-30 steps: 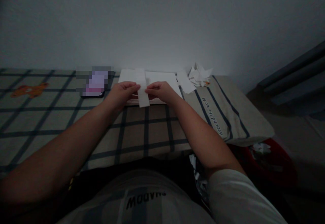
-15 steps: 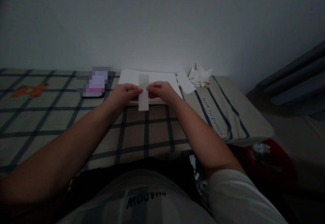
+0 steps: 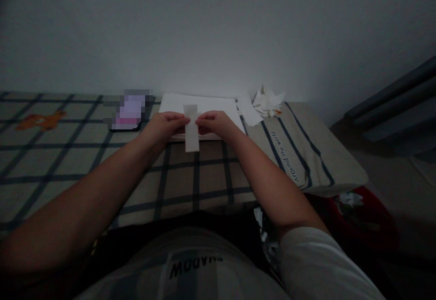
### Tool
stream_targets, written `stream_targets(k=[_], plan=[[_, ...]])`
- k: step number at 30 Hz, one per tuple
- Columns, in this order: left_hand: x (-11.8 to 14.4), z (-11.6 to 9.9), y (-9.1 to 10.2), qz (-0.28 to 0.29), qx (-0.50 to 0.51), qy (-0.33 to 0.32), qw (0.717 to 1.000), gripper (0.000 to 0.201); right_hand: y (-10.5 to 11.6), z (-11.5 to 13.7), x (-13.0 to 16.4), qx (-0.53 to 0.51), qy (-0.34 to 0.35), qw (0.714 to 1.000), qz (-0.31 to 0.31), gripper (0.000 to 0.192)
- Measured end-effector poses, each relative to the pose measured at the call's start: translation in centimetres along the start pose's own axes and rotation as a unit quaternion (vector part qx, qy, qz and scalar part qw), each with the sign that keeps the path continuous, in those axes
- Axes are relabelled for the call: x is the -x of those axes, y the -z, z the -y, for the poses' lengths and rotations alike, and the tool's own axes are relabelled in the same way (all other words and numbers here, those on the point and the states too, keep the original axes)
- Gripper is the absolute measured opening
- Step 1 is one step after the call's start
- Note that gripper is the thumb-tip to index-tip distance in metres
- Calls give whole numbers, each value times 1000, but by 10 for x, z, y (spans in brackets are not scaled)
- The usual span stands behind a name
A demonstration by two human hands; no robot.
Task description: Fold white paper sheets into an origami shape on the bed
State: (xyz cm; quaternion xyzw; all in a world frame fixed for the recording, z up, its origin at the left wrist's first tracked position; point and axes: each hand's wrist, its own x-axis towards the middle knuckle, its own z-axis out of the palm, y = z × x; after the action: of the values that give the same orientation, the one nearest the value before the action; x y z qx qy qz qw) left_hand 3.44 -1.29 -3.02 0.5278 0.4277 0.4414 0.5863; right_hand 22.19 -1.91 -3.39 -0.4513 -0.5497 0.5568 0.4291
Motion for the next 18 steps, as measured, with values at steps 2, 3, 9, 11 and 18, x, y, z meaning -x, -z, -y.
stream_targets(k=[2, 3, 9, 11, 18], plan=[[0, 1, 0, 1, 2, 1, 1000, 14, 0, 0, -1, -12, 0, 1000, 0, 14], [-1, 2, 0, 3, 2, 2, 1000, 14, 0, 0, -1, -16, 6, 1000, -4, 14], [1, 1, -3, -44, -23, -24, 998, 20, -1, 2, 0, -6, 35, 999, -30, 20], [1, 1, -4, -44, -12, -38, 998, 24, -1, 3, 1, -2, 39, 999, -22, 21], [-3, 2, 0, -42, -10, -50, 998, 20, 0, -2, -2, 3, 33, 999, -5, 21]])
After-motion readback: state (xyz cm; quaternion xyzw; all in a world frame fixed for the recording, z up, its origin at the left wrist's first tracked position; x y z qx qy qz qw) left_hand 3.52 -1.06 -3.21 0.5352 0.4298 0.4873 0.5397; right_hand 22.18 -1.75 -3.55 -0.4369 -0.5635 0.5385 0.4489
